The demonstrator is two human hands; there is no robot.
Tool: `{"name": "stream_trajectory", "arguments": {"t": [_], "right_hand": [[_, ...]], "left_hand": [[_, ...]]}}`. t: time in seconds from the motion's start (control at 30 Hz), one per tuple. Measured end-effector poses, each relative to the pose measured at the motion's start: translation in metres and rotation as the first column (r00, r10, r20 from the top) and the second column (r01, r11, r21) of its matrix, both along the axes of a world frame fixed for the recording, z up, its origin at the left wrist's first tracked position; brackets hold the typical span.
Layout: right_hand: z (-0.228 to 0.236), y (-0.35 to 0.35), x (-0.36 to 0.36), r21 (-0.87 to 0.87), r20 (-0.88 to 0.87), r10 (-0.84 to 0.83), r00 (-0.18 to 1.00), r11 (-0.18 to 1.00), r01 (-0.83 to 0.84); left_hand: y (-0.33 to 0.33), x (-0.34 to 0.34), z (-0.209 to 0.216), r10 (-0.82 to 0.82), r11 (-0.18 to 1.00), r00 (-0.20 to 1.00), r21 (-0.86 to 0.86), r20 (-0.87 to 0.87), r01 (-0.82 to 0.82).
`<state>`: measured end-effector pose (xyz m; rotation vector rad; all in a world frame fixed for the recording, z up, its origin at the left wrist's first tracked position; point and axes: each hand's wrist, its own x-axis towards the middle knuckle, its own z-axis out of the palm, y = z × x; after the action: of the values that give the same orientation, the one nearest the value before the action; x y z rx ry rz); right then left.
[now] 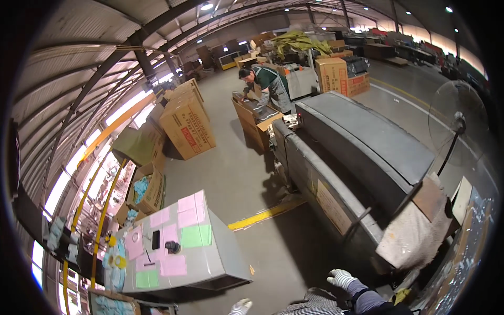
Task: The person is stacking long, thin cardboard boxes from a table onto a large pile and organizing packing materials in a factory.
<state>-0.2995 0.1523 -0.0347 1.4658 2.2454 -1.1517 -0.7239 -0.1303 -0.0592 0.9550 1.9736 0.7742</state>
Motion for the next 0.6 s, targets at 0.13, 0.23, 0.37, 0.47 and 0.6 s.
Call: {"name": "stream_trajectory", "arguments": {"t": [0.13,0.23,0.37,0.47,0.6], "right_hand": [[0.006,0.061,-0.039,-0.065,0.054,-0.002,0.999,0.998,0.005],[0.000,0.114,-0.069,-0.136,0.116,0.029,0.993,0.991,-0.013],[0.000,0.198,-0.122,-0.127,0.151,0.015,0.988,0.992,0.005],[0.019,0.286,-0.202,-0.057,0.154,0.107,0.982,0.993,-0.099],[0.032,0.418,-0.344,0.212,0.037,0.325,0.945,0.922,-0.325]], "left_hand": [[0.122,-0.016,0.018,-0.156,0.987,0.986,0.052,0.054,0.153],[0.203,-0.046,0.014,-0.305,0.952,0.951,-0.030,-0.051,0.304],[0.296,-0.100,0.063,-0.486,0.873,0.849,-0.085,-0.208,0.480],[0.348,-0.153,0.093,-0.507,0.845,0.804,0.008,-0.311,0.535],[0.395,-0.221,0.131,-0.266,0.907,0.836,0.171,-0.479,0.386]]}}
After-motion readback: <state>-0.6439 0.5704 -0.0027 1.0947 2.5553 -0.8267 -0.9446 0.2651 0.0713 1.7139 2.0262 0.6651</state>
